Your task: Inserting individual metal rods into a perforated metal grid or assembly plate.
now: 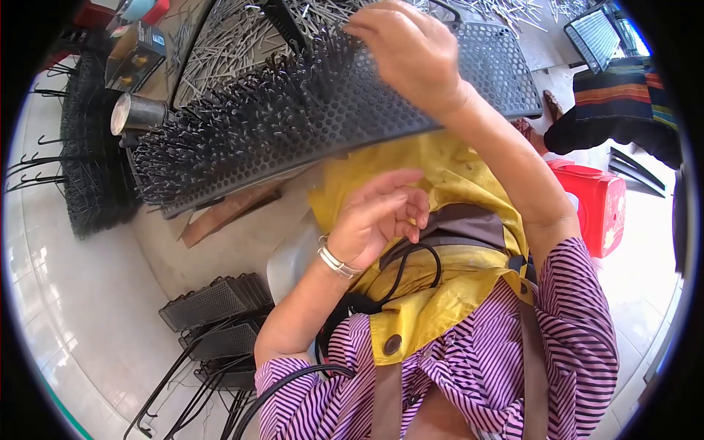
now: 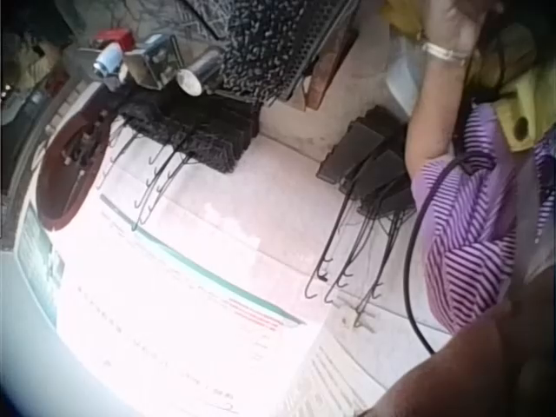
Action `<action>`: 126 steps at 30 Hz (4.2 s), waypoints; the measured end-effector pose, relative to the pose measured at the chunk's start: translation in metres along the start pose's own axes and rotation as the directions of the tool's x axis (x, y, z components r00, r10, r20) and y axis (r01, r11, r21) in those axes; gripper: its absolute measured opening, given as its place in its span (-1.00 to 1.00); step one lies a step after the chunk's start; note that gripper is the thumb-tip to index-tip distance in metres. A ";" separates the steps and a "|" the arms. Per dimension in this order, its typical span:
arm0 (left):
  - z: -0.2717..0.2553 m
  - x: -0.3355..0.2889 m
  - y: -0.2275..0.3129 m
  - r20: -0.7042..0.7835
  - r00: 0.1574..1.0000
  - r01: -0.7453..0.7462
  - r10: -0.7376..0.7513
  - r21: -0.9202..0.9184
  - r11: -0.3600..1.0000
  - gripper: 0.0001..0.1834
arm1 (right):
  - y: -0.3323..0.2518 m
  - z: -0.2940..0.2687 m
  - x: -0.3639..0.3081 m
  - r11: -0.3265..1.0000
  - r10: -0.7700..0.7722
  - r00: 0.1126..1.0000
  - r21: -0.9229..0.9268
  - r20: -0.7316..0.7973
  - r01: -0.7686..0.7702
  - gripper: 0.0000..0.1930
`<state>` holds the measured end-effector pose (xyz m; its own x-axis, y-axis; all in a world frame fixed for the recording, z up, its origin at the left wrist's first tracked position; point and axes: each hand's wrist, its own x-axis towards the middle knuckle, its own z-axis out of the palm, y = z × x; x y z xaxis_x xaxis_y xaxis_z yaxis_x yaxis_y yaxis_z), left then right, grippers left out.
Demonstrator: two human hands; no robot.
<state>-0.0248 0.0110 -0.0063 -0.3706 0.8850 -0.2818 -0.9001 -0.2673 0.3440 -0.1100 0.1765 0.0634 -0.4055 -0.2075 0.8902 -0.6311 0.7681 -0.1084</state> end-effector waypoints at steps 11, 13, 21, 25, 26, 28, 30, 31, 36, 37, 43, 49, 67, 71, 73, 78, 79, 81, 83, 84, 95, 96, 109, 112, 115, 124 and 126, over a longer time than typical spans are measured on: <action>0.003 0.003 0.001 0.006 1.000 0.015 -0.015 -0.004 1.000 -0.62 | 0.021 0.026 -0.033 0.998 -0.061 0.996 0.017 0.064 0.060 -0.83; 0.002 0.002 0.001 0.005 1.000 0.018 -0.018 -0.005 1.000 -0.61 | 0.017 0.027 -0.038 1.000 0.007 0.964 -0.030 0.265 0.001 -0.80; 0.001 0.001 0.000 -0.008 1.000 0.008 -0.008 0.005 1.000 -0.63 | -0.008 0.013 -0.040 0.988 0.150 0.989 -0.030 -0.012 -0.150 -0.83; -0.003 0.001 -0.002 0.000 1.000 0.018 -0.018 -0.008 1.000 -0.63 | -0.018 0.021 -0.045 0.863 0.413 0.875 0.200 0.252 -0.465 -0.86; -0.003 0.001 -0.002 0.006 1.000 0.021 -0.021 -0.016 1.000 -0.63 | -0.018 0.028 -0.045 0.851 0.416 0.872 0.229 0.259 -0.473 -0.87; 0.001 0.002 0.001 -0.011 1.000 0.014 -0.014 -0.011 1.000 -0.65 | -0.018 0.037 -0.042 0.838 0.417 0.870 0.258 0.263 -0.480 -0.89; 0.004 0.002 0.003 -0.030 1.000 0.005 -0.005 -0.006 1.000 -0.67 | -0.017 0.043 -0.040 0.829 0.409 0.883 0.309 0.231 -0.465 -0.89; 0.004 0.002 0.004 -0.042 0.999 0.005 -0.005 -0.009 1.000 -0.67 | -0.016 0.045 -0.039 0.830 0.410 0.883 0.309 0.229 -0.465 -0.89; 0.004 0.001 0.006 -0.064 0.998 0.015 -0.015 0.004 1.000 -0.66 | -0.011 0.039 -0.032 0.784 0.407 0.838 0.332 0.363 -0.525 -0.87; 0.000 0.001 0.006 -0.051 0.999 0.015 -0.014 0.026 1.000 -0.63 | -0.009 0.036 -0.033 0.786 0.408 0.843 0.335 0.350 -0.520 -0.87; -0.009 0.004 0.002 -0.039 0.999 0.022 -0.018 0.096 0.995 -0.55 | 0.012 -0.030 -0.048 0.806 0.491 0.841 0.250 0.226 -0.537 -0.88; -0.031 0.001 -0.001 -0.211 0.969 -0.092 0.129 0.179 0.980 -0.59 | 0.059 -0.108 -0.064 0.374 0.908 0.410 0.274 0.086 -0.886 -0.89; 0.142 0.104 0.072 -0.064 0.985 -0.027 0.162 0.862 0.505 -0.70 | 0.210 -0.123 -0.180 0.550 0.733 0.666 -0.457 -0.138 -0.699 -0.82; 0.168 0.147 0.079 -0.163 0.963 0.022 0.216 0.842 0.538 -0.76 | 0.237 -0.131 -0.175 0.553 0.728 0.675 -0.476 -0.124 -0.684 -0.68; 0.175 0.181 0.090 -0.302 0.934 0.098 0.189 0.726 0.681 -0.76 | 0.259 -0.143 -0.174 0.524 0.726 0.673 -0.522 -0.139 -0.673 -0.67; 0.154 0.259 0.130 -0.335 0.911 0.095 0.240 0.738 0.668 -0.74 | 0.321 -0.153 -0.163 0.425 0.737 0.651 -0.623 -0.184 -0.657 -0.64; 0.147 0.272 0.139 -0.335 0.911 0.095 0.240 0.737 0.669 -0.74 | 0.335 -0.153 -0.162 0.450 0.696 0.702 -0.671 -0.150 -0.589 -0.64; 0.132 0.293 0.154 -0.387 0.891 0.153 0.237 0.747 0.647 -0.74 | 0.357 -0.150 -0.157 0.493 0.606 0.792 -0.747 -0.072 -0.445 -0.63; 0.117 0.312 0.161 -0.407 0.881 0.169 0.243 0.749 0.640 -0.66 | 0.371 -0.141 -0.150 0.529 0.604 0.796 -0.724 -0.045 -0.442 -0.63; 0.111 0.320 0.163 -0.436 0.866 0.215 0.244 0.765 0.607 -0.63 | 0.378 -0.134 -0.146 0.499 0.661 0.749 -0.712 -0.057 -0.495 -0.63; 0.083 0.329 0.178 -0.503 0.836 0.358 0.220 0.803 0.475 -0.64 | 0.386 -0.066 -0.108 0.257 0.950 0.302 -0.754 0.082 -0.604 -0.33; 0.081 0.329 0.179 -0.503 0.830 0.356 0.241 0.810 0.465 -0.64 | 0.381 -0.058 -0.105 0.275 0.949 0.299 -0.720 0.098 -0.637 -0.42; 0.122 0.294 0.179 -0.381 0.883 0.281 0.275 0.897 0.341 -0.63 | 0.272 -0.024 -0.123 0.638 0.744 0.649 -0.463 0.162 -0.616 -0.78; 0.133 0.277 0.174 -0.361 0.888 0.262 0.286 0.906 0.333 -0.62 | 0.264 -0.040 -0.118 0.664 0.747 0.565 -0.392 0.349 -0.636 -0.59; 0.138 0.260 0.171 -0.350 0.883 0.253 0.312 0.916 0.311 -0.62 | 0.245 -0.068 -0.084 0.589 0.740 0.280 -0.388 0.611 -0.709 -0.14; 0.136 0.236 0.155 -0.376 0.879 0.308 0.293 0.917 0.253 -0.69 | 0.256 -0.063 -0.103 0.717 0.696 0.428 -0.529 0.576 -0.454 -0.04; 0.132 0.237 0.151 -0.409 0.872 0.329 0.270 0.897 0.296 -0.70 | 0.272 -0.060 -0.106 0.645 0.763 0.389 -0.568 0.517 -0.511 -0.14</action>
<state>-0.2187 0.2308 0.0971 -0.6600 0.5434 -0.5188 -0.1826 0.5538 0.8123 -0.1992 0.4435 -0.0336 -0.9807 0.1921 0.0354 0.1753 0.9456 -0.2739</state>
